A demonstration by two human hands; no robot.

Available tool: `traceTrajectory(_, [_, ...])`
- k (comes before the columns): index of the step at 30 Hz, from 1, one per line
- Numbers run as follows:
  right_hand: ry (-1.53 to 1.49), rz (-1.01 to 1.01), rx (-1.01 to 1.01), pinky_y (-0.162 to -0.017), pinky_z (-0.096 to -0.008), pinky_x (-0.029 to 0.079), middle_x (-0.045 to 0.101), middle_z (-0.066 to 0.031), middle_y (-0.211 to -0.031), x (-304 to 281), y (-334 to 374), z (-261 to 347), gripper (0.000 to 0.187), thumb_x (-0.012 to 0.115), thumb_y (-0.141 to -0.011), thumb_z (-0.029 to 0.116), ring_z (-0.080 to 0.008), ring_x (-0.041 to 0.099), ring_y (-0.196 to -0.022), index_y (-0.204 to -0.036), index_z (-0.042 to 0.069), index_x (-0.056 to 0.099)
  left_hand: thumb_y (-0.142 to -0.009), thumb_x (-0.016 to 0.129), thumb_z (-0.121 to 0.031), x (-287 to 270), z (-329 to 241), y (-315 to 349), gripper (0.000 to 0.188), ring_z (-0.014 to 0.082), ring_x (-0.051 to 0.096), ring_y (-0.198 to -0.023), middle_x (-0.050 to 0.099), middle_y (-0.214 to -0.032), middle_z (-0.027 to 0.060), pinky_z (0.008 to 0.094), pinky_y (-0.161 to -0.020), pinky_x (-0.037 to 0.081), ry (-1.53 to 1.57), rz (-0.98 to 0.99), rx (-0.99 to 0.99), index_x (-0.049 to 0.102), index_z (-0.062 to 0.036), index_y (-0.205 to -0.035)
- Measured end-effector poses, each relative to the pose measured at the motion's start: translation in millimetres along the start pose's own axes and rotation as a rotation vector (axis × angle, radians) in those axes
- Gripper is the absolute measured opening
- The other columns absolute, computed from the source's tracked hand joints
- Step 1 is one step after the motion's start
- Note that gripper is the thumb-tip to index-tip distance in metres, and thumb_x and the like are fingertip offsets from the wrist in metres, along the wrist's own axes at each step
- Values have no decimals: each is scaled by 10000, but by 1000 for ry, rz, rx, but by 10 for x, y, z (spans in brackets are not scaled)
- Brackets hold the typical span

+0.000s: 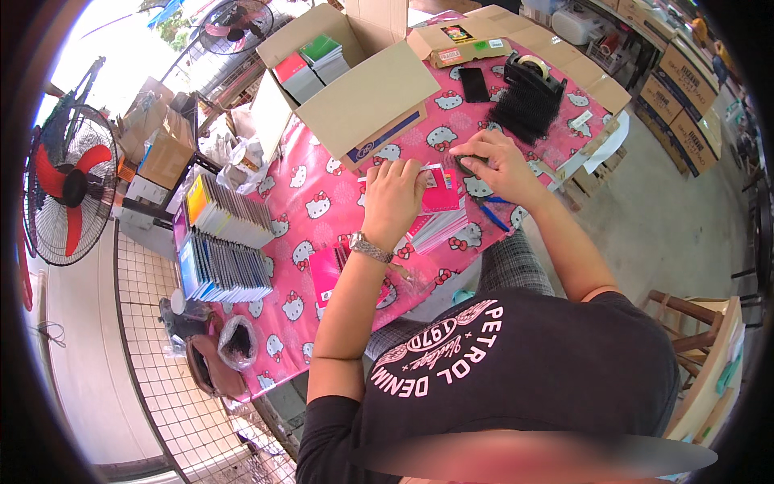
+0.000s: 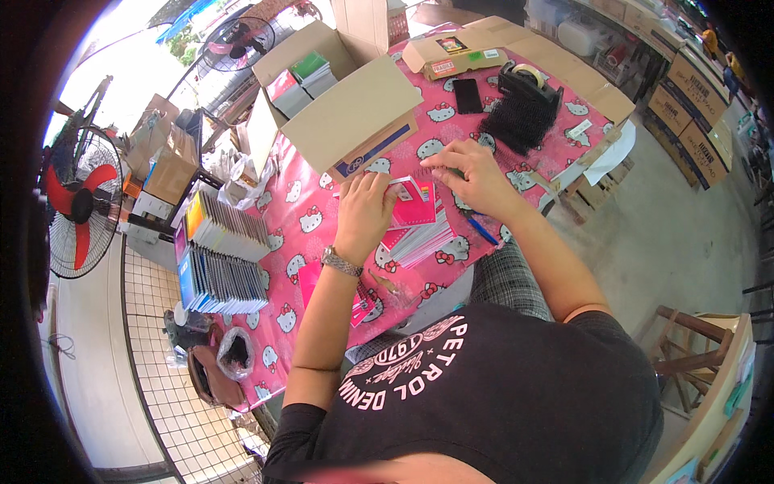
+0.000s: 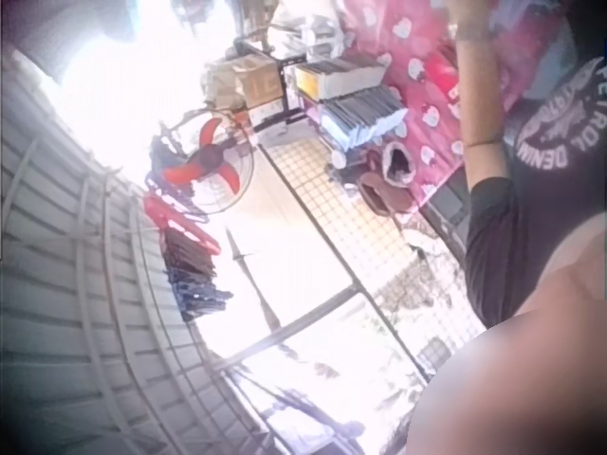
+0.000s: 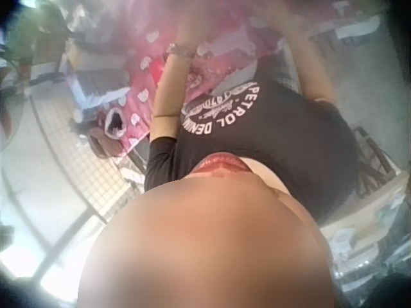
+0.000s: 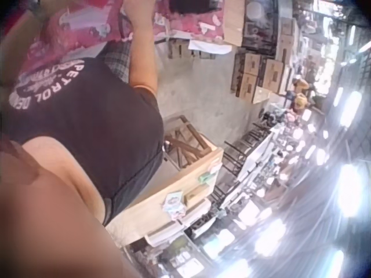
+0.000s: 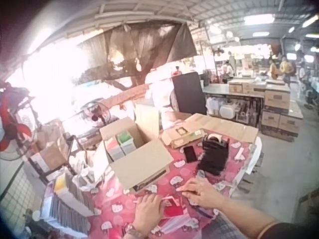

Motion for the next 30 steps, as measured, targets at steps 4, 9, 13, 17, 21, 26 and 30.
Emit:
traceTrajectory(4, [-255, 121, 138, -801, -313, 476, 591, -48, -910, 118, 41, -80, 223, 630, -949, 90, -172, 592, -900, -1150, 97, 725, -961, 613, -271, -30, -40, -19, 198, 280, 604, -918, 630, -904, 89, 436, -850, 436, -22, 7, 3, 586, -75, -966])
traceTrajectory(9, [-431, 242, 208, -859, -335, 502, 663, -106, -1020, 224, -12, -110, 238, 595, -981, 132, -186, 636, -1006, -1186, 64, 694, -966, 608, -268, -10, -46, 22, 214, 301, 603, -928, 624, -916, 113, 455, -877, 444, -41, 11, -68, 580, -56, -969])
traceTrajectory(13, [-556, 451, 465, -795, -344, 525, 692, -103, -968, 399, 7, -210, 292, 572, -997, 148, -198, 669, -886, -1261, 40, 635, -965, 616, -245, -4, -56, 16, 251, 337, 605, -966, 640, -982, 158, 466, -932, 431, -59, 21, -103, 600, -10, -1053])
traceTrajectory(17, [-275, 252, -5, -729, -367, 540, 689, -108, -826, 165, -224, 41, 317, 587, -991, 185, -233, 675, -748, -1272, 39, 607, -938, 626, -232, -44, -223, -32, 222, 310, 612, -995, 634, -983, 144, 473, -966, 419, -9, -43, -18, 583, -38, -1036])
traceTrajectory(21, [-346, 418, 248, -725, -380, 541, 682, -119, -831, 198, -206, 20, 321, 649, -943, 185, -254, 670, -727, -1220, 30, 607, -939, 634, -219, -15, -321, -32, 272, 321, 616, -998, 652, -1031, 134, 455, -946, 414, -28, 4, 21, 566, -50, -1141])
traceTrajectory(26, [-274, 499, 125, -774, -387, 551, 683, -155, -978, 253, -252, 237, 314, 607, -957, 186, -270, 693, -810, -1207, -3, 583, -927, 642, -207, 52, -244, 40, 268, 318, 622, -981, 668, -1023, 112, 445, -933, 416, -3, 89, 13, 570, -57, -1137])
traceTrajectory(30, [-889, 484, 709, -847, -394, 538, 670, -185, -1102, 760, -75, -766, 420, 585, -981, 256, -260, 682, -1010, -1321, 21, 512, -930, 631, -175, -35, -257, 43, 223, 320, 620, -970, 674, -1006, 114, 443, -926, 424, 92, 8, 38, 579, -59, -1114])
Point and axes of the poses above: each hand's wrist, its own y-axis away from the middle knuckle, its own x-axis out of the palm, z = x × y, the point moved 9 cm from there along -y, towards the middle knuckle
